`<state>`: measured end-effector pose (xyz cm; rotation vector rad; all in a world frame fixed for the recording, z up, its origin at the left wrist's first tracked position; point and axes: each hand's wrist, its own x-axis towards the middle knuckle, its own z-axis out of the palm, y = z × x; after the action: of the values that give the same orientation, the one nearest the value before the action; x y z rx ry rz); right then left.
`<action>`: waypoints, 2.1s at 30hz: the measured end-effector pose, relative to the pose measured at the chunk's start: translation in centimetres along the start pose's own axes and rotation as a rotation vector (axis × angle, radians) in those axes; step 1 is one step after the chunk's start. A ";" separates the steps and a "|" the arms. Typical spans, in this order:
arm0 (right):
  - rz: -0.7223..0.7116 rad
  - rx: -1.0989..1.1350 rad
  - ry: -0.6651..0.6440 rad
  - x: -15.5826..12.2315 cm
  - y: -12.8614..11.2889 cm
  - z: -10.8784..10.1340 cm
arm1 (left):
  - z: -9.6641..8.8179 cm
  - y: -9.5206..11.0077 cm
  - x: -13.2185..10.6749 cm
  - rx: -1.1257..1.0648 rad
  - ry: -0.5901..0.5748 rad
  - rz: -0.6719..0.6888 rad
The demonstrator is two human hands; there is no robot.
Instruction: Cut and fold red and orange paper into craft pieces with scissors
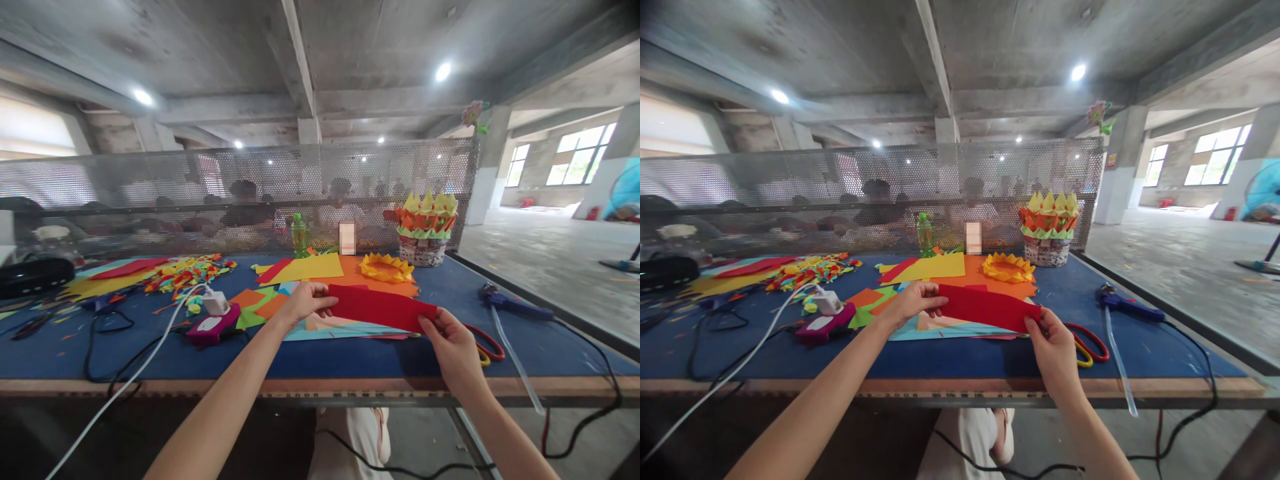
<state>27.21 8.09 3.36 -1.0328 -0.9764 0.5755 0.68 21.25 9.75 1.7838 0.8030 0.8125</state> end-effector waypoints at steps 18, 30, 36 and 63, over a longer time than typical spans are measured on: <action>-0.019 -0.267 -0.088 0.3 -0.5 0.1 | 0.1 -2.0 0.9 0.036 -0.005 -0.076; -0.078 -0.321 -0.123 0.3 -0.2 -0.1 | -0.3 -2.2 1.0 0.115 -0.001 -0.047; -0.094 -0.361 -0.129 0.3 -0.2 -0.3 | -0.3 -2.5 1.1 0.121 -0.002 -0.038; 0.171 0.311 -0.181 -0.4 -1.7 1.6 | 0.2 0.3 -0.3 -0.020 0.075 -0.015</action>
<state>25.53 7.74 5.02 -0.7989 -0.9244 0.9447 0.70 20.86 9.91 1.7362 0.8529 0.8791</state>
